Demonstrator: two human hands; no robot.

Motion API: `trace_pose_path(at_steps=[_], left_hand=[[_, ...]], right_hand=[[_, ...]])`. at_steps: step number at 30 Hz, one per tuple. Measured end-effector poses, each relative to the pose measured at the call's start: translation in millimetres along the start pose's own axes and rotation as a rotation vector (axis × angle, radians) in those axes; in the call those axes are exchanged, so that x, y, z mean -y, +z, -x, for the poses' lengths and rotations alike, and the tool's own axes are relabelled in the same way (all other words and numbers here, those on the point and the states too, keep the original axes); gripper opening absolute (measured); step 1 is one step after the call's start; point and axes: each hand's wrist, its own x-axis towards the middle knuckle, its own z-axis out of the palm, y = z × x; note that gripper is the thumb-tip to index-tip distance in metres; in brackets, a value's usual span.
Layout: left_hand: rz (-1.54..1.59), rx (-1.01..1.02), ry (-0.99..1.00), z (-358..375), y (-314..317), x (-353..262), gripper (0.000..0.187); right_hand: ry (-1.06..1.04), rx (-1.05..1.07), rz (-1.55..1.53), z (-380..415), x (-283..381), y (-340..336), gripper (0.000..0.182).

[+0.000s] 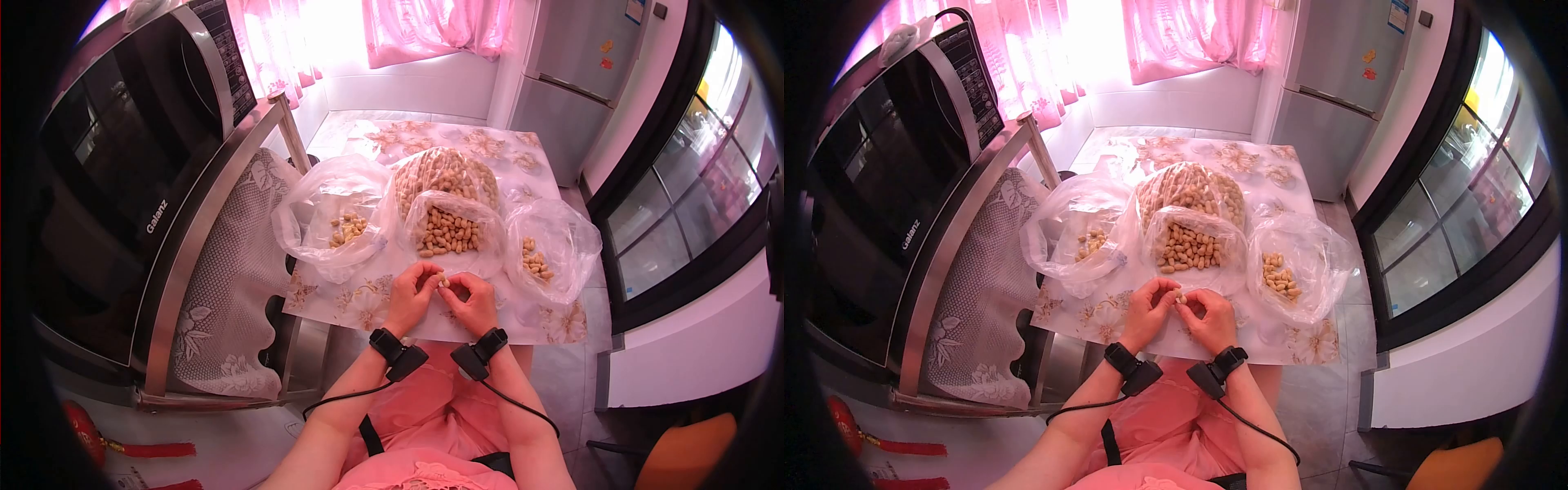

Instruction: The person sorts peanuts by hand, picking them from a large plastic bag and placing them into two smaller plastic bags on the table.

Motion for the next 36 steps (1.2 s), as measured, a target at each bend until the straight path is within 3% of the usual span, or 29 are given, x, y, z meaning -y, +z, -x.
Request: trace_pose_path(at_steps=[12,15,17,21,25,30,33,36], left_hand=[[-0.001,0.016,0.015,1,0,1,0.012],[0.13,-0.006,-0.007,3,-1,-1,0.012],[0.422,-0.082,-0.061,3,-3,-6,0.012],[0.446,-0.116,0.025,-2,-24,-36,0.011],[-0.171,-0.375,0.243,-29,-77,-67,0.008],[-0.491,-0.426,0.332,-46,-110,-72,0.01],[-0.418,-0.414,0.375,-36,-91,-73,0.01],[-0.349,-0.126,0.335,-19,-56,-63,0.008]], right_hand=[[0.002,-0.009,0.003,-1,0,0,0.016],[0.001,-0.012,0.016,1,-4,1,0.017],[0.034,0.004,-0.007,0,-5,1,0.017],[0.027,-0.005,-0.014,2,-2,0,0.017],[0.024,-0.006,-0.019,1,-6,1,0.015],[0.002,-0.023,0.01,1,1,-1,0.013],[0.018,-0.019,-0.001,1,2,-1,0.016],[0.027,-0.016,-0.01,2,0,0,0.016]])
